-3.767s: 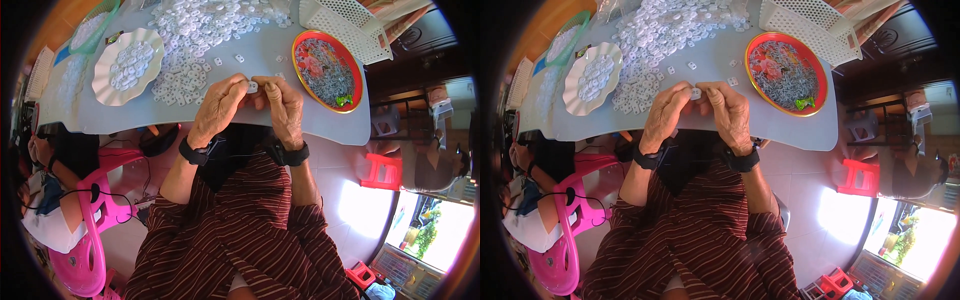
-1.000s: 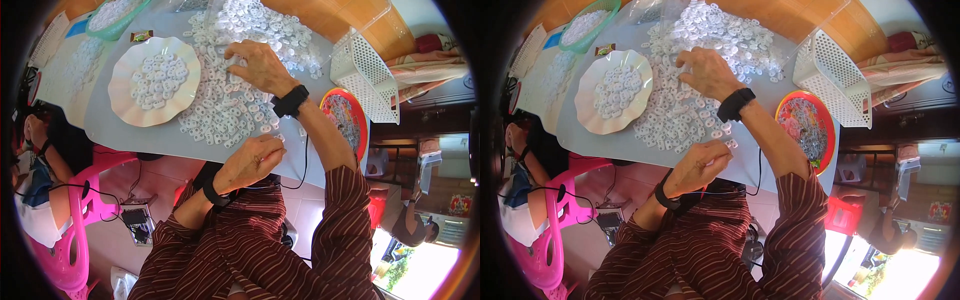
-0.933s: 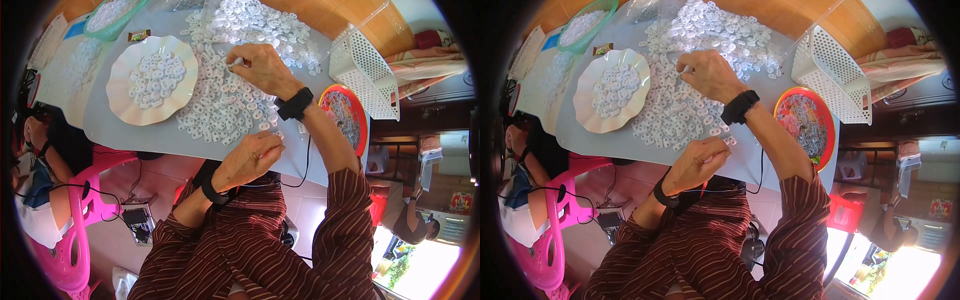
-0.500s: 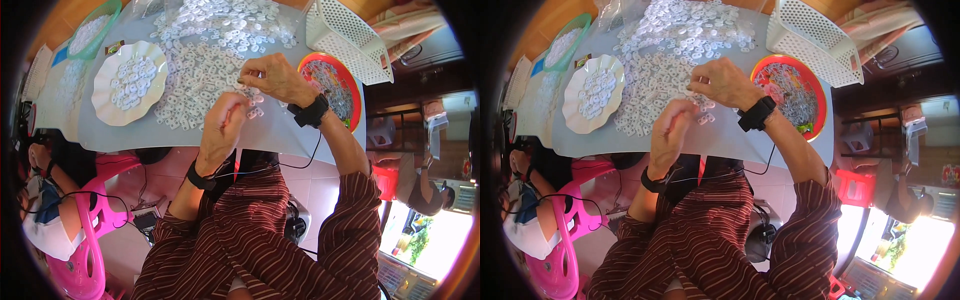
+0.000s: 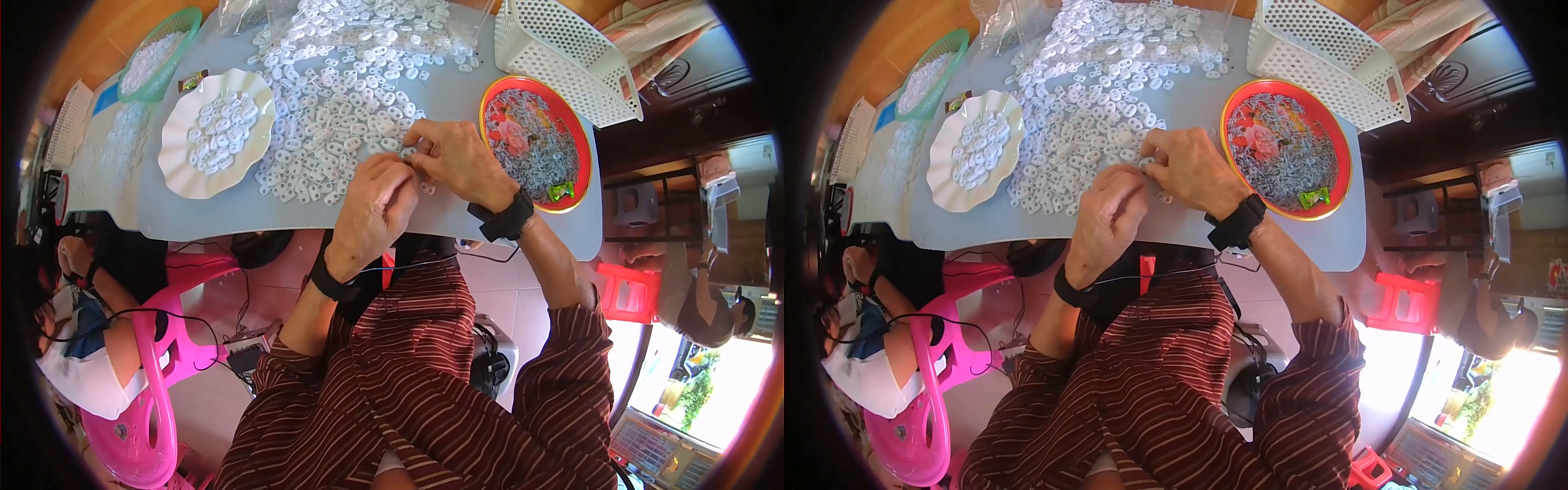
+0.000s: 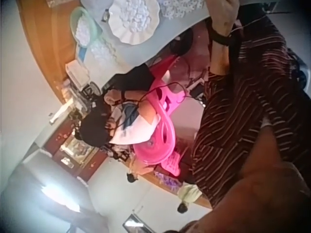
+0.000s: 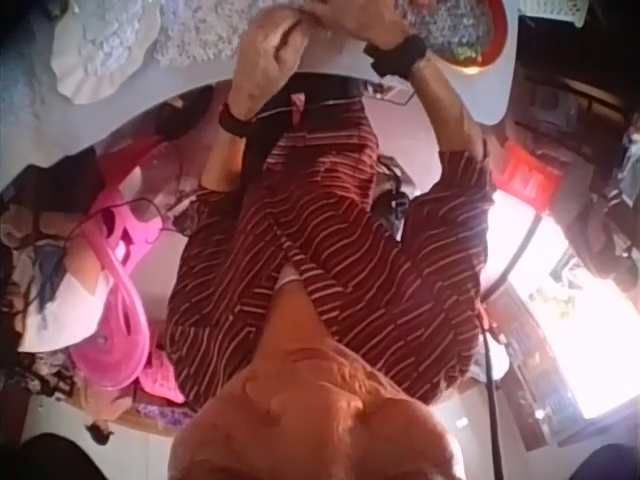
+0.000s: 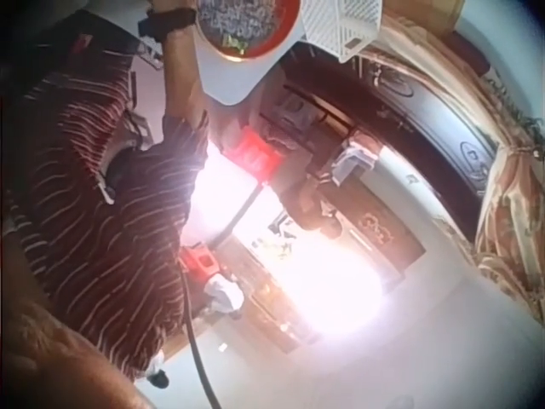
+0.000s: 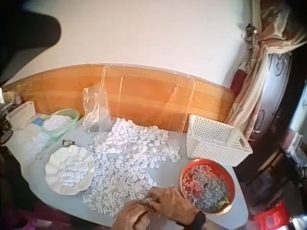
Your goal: The person picks up a white plastic piece and a small metal part by hand, inserts the metal part into the plastic piece, and places the assembled unit into a red tray.
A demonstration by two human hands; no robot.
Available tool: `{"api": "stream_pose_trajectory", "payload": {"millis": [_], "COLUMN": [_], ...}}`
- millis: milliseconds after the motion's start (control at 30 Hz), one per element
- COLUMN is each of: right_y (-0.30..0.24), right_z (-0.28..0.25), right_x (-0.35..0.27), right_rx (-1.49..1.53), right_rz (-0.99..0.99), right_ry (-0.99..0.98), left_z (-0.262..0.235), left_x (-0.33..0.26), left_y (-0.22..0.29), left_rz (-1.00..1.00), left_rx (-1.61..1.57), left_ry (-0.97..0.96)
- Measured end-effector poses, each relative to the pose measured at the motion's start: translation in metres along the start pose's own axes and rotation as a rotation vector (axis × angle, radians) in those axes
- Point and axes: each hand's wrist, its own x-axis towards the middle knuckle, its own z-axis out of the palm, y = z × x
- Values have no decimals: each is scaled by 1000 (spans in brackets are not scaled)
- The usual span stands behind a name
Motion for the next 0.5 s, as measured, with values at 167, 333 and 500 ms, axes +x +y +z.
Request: {"api": "stream_pose_trajectory", "payload": {"millis": [167, 333, 500], "right_y": [8, 2, -3], "right_z": [2, 4, -1], "right_x": [9, 24, 14], "right_rx": [-83, -149, -126], "right_rz": [-93, -241, -80], "right_ry": [106, 289, 69], "left_z": [4, 1, -3], "left_x": [2, -3, -8], "left_y": [2, -2, 16], "left_rz": [46, -34, -373], "left_rx": [320, 79, -215], "left_ry": [254, 323, 207]}}
